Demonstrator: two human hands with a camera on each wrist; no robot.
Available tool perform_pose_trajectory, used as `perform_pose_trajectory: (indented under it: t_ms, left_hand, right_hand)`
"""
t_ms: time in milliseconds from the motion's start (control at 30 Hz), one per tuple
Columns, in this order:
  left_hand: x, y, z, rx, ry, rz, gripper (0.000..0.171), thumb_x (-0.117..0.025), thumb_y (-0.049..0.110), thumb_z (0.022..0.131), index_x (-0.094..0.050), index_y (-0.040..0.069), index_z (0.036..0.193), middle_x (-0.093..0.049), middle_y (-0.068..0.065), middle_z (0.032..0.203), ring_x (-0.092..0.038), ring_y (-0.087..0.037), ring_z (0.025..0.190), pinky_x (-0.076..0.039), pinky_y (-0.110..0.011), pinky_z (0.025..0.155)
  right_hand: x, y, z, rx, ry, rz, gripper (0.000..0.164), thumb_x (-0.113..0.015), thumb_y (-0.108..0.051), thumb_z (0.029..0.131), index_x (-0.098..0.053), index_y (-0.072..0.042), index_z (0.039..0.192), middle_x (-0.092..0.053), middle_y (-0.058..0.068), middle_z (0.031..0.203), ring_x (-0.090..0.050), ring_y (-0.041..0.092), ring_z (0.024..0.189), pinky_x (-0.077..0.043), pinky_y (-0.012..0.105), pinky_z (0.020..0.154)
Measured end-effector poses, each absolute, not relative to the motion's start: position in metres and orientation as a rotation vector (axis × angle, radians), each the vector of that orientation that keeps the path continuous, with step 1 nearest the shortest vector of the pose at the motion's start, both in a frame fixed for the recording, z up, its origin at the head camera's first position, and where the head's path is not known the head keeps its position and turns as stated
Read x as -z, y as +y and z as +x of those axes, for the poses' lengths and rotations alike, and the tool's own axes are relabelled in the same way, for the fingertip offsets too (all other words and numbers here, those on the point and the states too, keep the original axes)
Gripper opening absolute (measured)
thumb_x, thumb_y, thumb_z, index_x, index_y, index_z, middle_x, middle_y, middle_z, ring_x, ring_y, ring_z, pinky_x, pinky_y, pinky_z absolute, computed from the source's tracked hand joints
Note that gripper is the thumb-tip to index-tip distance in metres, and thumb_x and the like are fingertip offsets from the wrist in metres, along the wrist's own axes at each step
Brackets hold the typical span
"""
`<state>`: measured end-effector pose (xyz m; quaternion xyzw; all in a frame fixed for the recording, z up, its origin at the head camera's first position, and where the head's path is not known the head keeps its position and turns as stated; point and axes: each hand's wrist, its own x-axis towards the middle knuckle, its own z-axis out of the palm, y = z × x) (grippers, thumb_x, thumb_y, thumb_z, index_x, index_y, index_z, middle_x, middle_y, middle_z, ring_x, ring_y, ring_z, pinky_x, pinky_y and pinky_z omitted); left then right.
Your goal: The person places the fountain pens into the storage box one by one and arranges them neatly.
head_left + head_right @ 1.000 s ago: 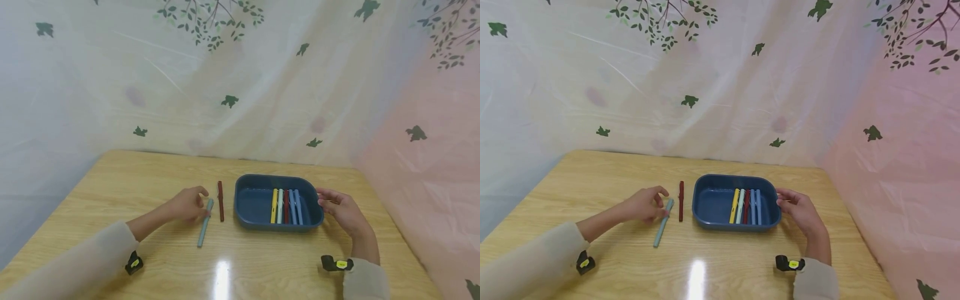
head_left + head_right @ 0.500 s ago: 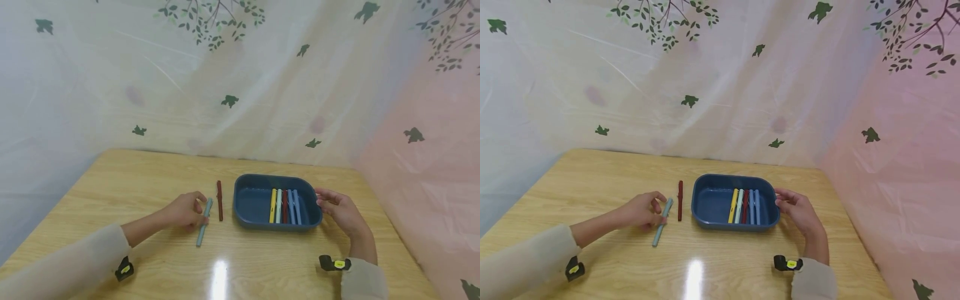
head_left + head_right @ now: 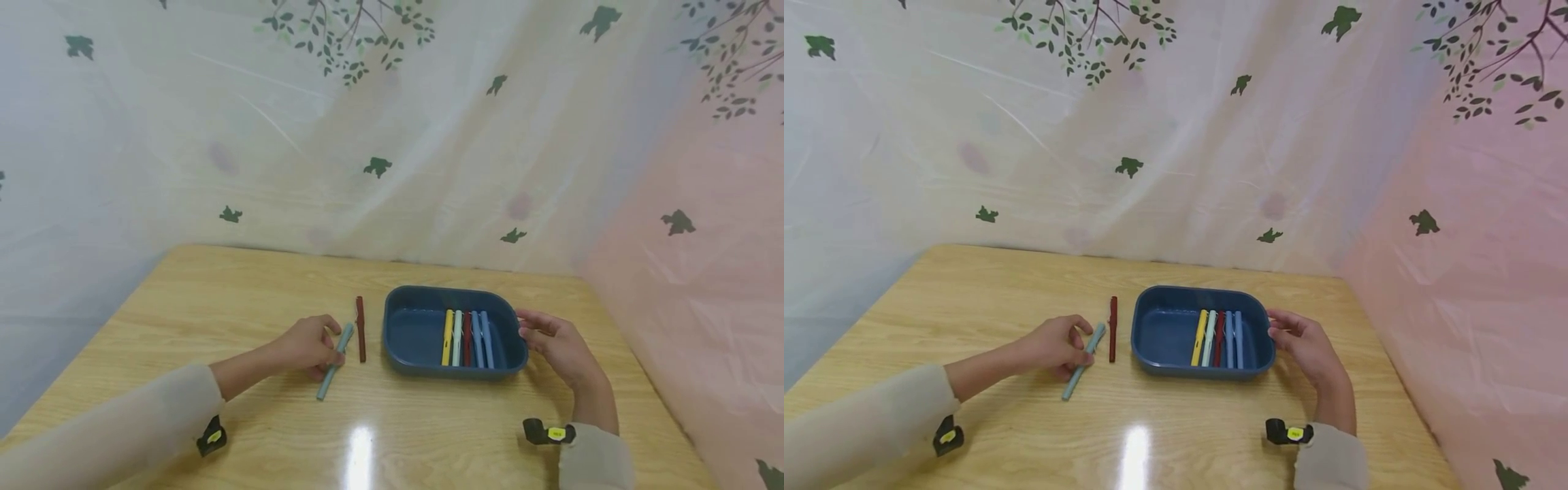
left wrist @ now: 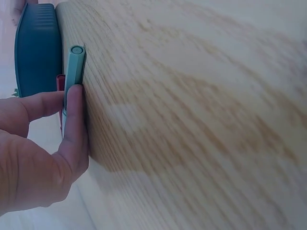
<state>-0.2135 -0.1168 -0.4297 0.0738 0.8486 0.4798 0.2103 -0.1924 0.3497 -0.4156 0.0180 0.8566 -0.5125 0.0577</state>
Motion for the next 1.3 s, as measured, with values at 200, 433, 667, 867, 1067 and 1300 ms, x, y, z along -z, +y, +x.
perform_pose_trajectory:
  t_ms: [200, 433, 667, 867, 1067, 1300]
  left_hand:
    - [0.429, -0.114, -0.216, -1.304, 2.383, 0.214, 0.052, -0.080, -0.001, 0.083, -0.055, -0.005, 0.128, -0.061, -0.014, 0.093, -0.069, -0.022, 0.063, -0.062, -0.036, 0.055]
    - [0.426, -0.112, -0.218, -1.264, 2.391, 0.210, 0.048, -0.075, -0.002, 0.085, -0.055, -0.004, 0.129, -0.061, -0.014, 0.092, -0.067, -0.021, 0.062, -0.062, -0.035, 0.055]
    - [0.423, -0.112, -0.219, -1.243, 2.388, 0.233, 0.049, -0.075, -0.002, 0.086, -0.054, -0.005, 0.130, -0.062, -0.013, 0.091, -0.067, -0.022, 0.065, -0.062, -0.035, 0.056]
    - [0.424, -0.110, -0.220, -1.206, 2.425, 0.254, 0.051, -0.081, 0.002, 0.085, -0.054, -0.004, 0.128, -0.062, -0.012, 0.089, -0.067, -0.022, 0.064, -0.062, -0.034, 0.054]
    - [0.423, -0.108, -0.219, -1.142, 2.475, 0.271, 0.051, -0.079, 0.000, 0.086, -0.055, -0.004, 0.130, -0.061, -0.010, 0.087, -0.065, -0.019, 0.060, -0.060, -0.032, 0.051]
    - [0.419, -0.109, -0.216, -1.123, 2.509, 0.285, 0.049, -0.075, 0.000, 0.087, -0.056, -0.003, 0.132, -0.060, -0.009, 0.089, -0.063, -0.018, 0.058, -0.059, -0.031, 0.049]
  right_hand:
    - [0.416, 0.351, -0.192, 1.546, 2.594, 0.056, 0.051, -0.063, -0.030, 0.104, -0.053, -0.010, 0.149, -0.054, 0.017, 0.142, -0.058, 0.023, 0.120, -0.053, 0.019, 0.093]
    - [0.418, 0.351, -0.193, 1.544, 2.593, 0.048, 0.051, -0.063, -0.030, 0.104, -0.052, -0.009, 0.150, -0.054, 0.018, 0.142, -0.059, 0.022, 0.119, -0.053, 0.018, 0.092]
    - [0.416, 0.350, -0.192, 1.572, 2.598, 0.013, 0.050, -0.062, -0.026, 0.104, -0.051, -0.006, 0.150, -0.055, 0.019, 0.137, -0.060, 0.014, 0.112, -0.054, 0.019, 0.090]
    - [0.416, 0.349, -0.192, 1.565, 2.606, 0.004, 0.050, -0.061, -0.025, 0.105, -0.051, -0.006, 0.150, -0.055, 0.019, 0.137, -0.060, 0.013, 0.112, -0.054, 0.019, 0.090]
    - [0.417, 0.350, -0.193, 1.545, 2.617, 0.013, 0.049, -0.061, -0.025, 0.105, -0.052, -0.007, 0.150, -0.055, 0.018, 0.138, -0.060, 0.015, 0.114, -0.054, 0.018, 0.090]
    - [0.417, 0.351, -0.193, 1.520, 2.631, 0.020, 0.049, -0.061, -0.027, 0.105, -0.052, -0.009, 0.149, -0.056, 0.018, 0.139, -0.060, 0.017, 0.116, -0.053, 0.018, 0.091]
